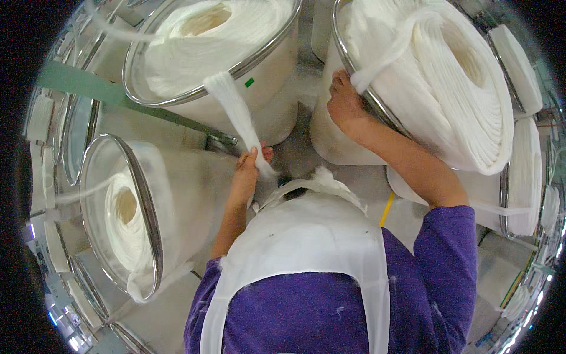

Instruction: The person moves large rolls of white textile roving between cylindrical containers, pulls strands from the rolls, and uses a thin wooden stick to guide and separate the fibers. The person also places metal lids on the containers and walks between workstations.

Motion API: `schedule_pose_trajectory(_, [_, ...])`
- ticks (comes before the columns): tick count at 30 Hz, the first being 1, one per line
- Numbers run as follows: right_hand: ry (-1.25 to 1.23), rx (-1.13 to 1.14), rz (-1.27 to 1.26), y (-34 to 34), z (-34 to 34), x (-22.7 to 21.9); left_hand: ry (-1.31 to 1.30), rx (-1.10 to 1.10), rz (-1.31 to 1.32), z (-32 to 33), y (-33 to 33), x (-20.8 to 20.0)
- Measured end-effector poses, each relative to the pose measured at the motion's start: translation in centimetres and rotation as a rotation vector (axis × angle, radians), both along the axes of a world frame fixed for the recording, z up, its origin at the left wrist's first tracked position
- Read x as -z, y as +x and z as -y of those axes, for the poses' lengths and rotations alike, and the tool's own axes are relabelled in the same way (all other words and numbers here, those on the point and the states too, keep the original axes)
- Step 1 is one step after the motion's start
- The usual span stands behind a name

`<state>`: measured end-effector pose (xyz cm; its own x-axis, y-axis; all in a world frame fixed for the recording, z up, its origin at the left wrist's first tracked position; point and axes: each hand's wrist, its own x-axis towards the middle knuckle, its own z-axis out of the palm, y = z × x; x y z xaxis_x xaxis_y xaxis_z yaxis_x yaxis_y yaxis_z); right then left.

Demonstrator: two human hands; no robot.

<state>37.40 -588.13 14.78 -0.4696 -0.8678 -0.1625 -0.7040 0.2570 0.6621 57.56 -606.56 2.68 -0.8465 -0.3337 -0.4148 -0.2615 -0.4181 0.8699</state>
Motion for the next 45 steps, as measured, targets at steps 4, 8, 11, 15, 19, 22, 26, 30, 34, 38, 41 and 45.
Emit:
schedule_pose_trajectory(4, [-0.094,0.234,0.683,0.6,-0.2,-0.7,0.144,-0.013,-0.049,-0.5,0.3,0.7])
schedule_pose_trajectory(8, [-0.867,0.796,1.757,3.1,0.5,1.7,0.139,0.094,0.083,-1.9,0.5,0.7])
schedule_pose_trajectory(11, [-1.217,1.016,1.969,6.0,0.8,4.2,0.360,0.067,-0.034,-2.8,-0.2,-0.2])
schedule_pose_trajectory(15, [-1.324,0.843,1.918,7.8,0.8,5.9,0.459,0.025,-0.217,-3.2,-2.2,-2.3])
schedule_pose_trajectory(19, [-1.465,0.598,1.743,8.2,0.7,5.6,0.392,0.046,-0.140,-3.3,-3.6,-3.9])
schedule_pose_trajectory(22, [-1.533,0.640,1.716,8.0,0.4,4.8,0.352,0.018,-0.235,-3.4,-3.7,-4.9])
schedule_pose_trajectory(26, [-1.551,0.672,1.764,7.8,0.2,3.9,0.524,0.114,-0.234,-2.3,-3.3,-6.2])
schedule_pose_trajectory(30, [-1.514,0.612,1.717,7.6,0.0,2.3,0.596,-0.007,-0.087,-2.5,-3.8,-6.8])
schedule_pose_trajectory(34, [-1.745,0.601,1.894,8.0,-0.7,0.6,0.564,-0.021,-0.184,-2.4,-4.4,-6.7])
schedule_pose_trajectory(38, [-1.616,0.270,1.523,8.6,-1.3,0.1,0.497,0.074,-0.287,-2.0,-4.4,-7.3])
schedule_pose_trajectory(41, [-1.423,0.286,1.439,9.0,-0.9,0.3,0.536,0.080,-0.395,-2.8,-4.4,-8.7])
schedule_pose_trajectory(45, [-1.416,0.435,1.440,9.2,0.2,0.1,0.451,-0.022,-0.355,-3.6,-5.0,-10.8])
